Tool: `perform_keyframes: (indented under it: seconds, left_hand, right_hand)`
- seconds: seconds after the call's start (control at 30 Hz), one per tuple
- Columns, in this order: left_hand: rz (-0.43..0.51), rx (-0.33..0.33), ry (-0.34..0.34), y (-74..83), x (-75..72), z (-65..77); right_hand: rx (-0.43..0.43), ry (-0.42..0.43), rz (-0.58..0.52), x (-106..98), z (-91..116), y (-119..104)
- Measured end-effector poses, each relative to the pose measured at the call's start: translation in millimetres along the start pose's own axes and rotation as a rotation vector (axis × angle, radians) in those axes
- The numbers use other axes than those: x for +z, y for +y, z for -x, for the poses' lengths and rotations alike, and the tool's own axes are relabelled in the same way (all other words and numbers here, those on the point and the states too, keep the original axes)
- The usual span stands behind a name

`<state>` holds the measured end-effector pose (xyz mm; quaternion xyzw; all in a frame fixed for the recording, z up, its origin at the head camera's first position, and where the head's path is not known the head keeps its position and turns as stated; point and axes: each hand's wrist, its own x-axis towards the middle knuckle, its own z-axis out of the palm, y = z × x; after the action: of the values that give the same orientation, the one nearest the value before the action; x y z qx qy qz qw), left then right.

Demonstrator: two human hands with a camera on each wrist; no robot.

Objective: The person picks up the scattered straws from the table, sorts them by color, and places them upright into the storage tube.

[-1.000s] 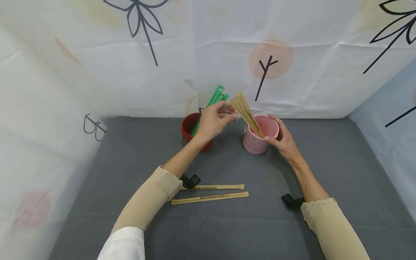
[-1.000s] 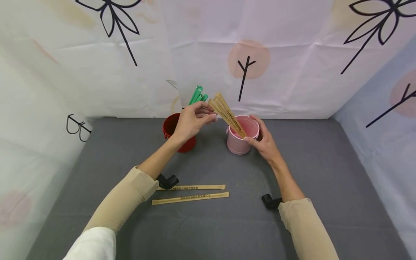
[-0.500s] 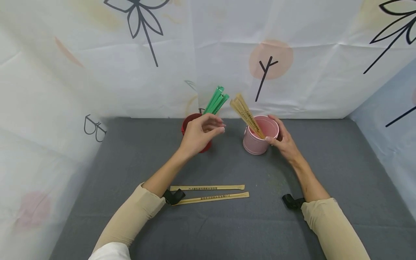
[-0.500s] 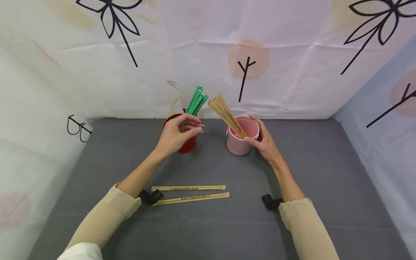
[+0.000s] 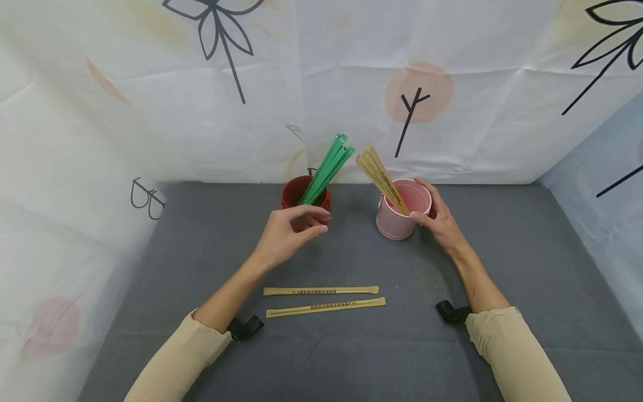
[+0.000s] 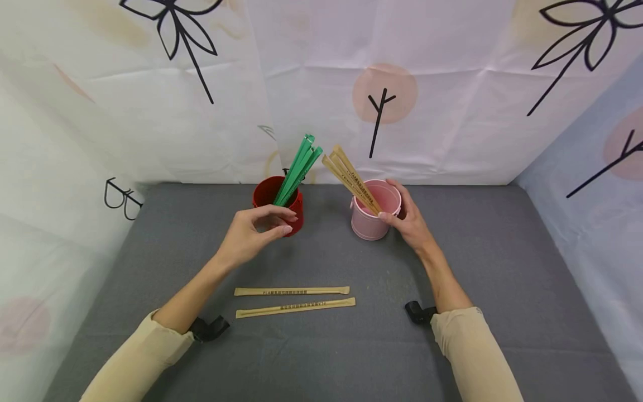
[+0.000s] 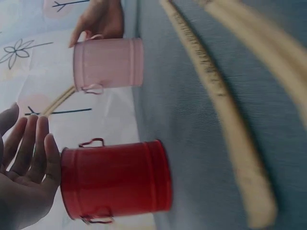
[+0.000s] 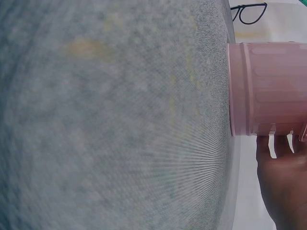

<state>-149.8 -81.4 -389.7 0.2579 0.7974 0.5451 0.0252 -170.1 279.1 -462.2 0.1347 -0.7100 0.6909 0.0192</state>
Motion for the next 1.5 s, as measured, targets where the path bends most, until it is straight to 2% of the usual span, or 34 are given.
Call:
perform_keyframes:
  seconds: [0.17,0.37,1.03,1.3,1.37,1.5]
  left_hand:
    - [-0.062,0.006,-0.019,-9.8,-2.8,16.9]
    - [-0.085,-0.016,-0.024,-19.4,-8.6,35.1]
    - [-0.139,-0.109,-0.080,-43.1,-11.8,79.4]
    - [-0.179,-0.081,-0.101,-51.3,-9.1,90.8]
    - [-0.181,-0.109,-0.112,-51.5,-9.7,92.7]
    - [-0.189,-0.209,-0.166,-52.8,-10.7,96.0]
  right_hand:
    - [-0.004,0.012,-0.004,0,3,0]
    - [0.006,0.002,-0.009,1,3,1]
    - [0.003,0.008,-0.004,1,0,0]
    - [-0.002,0.007,-0.012,1,0,3]
    - [-0.003,0.008,-0.013,1,0,3]
    - [-0.006,0.012,-0.008,1,0,3]
